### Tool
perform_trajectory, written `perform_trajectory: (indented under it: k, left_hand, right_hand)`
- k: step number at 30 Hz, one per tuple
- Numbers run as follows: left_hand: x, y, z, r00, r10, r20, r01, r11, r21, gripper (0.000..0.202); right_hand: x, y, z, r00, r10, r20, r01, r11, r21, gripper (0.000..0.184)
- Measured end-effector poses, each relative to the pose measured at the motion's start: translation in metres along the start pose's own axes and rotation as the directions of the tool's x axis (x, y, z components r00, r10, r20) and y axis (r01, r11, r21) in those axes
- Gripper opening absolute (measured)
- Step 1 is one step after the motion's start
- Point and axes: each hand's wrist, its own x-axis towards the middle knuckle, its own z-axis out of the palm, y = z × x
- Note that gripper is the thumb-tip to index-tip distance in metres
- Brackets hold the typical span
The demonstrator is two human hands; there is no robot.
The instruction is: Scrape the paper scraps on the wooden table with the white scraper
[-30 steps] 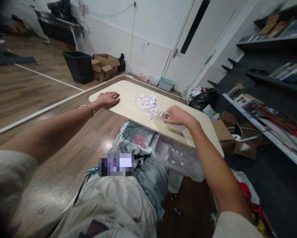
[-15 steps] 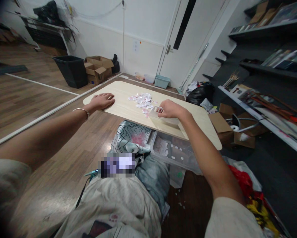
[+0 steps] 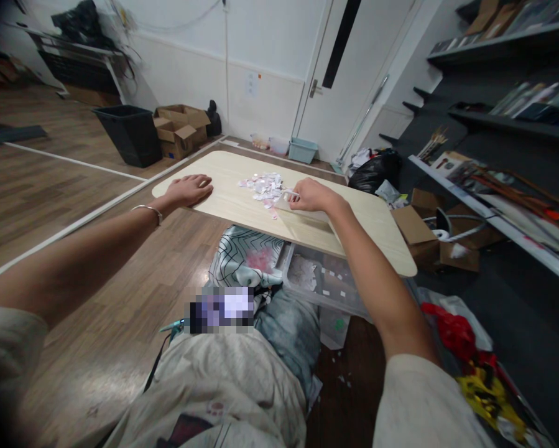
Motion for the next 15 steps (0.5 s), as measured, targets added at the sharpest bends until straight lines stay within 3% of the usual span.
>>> perform_trajectory:
  k: [6, 15]
  left_hand:
    - [0.000, 0.001, 0.001, 1.000, 0.004, 0.024, -0.004, 0.999, 0.035, 0.073]
    - [-0.001, -0.004, 0.008, 0.999, 0.051, 0.013, -0.052, 0.996, 0.077, 0.073]
  right_hand:
    - [0.020, -0.001, 0.005, 1.000, -0.007, -0.019, 0.006, 0.999, -0.033, 0.024]
    - [0.011, 0.025, 0.005, 0.992, 0.124, -0.027, -0.118, 0.980, 0.157, 0.041]
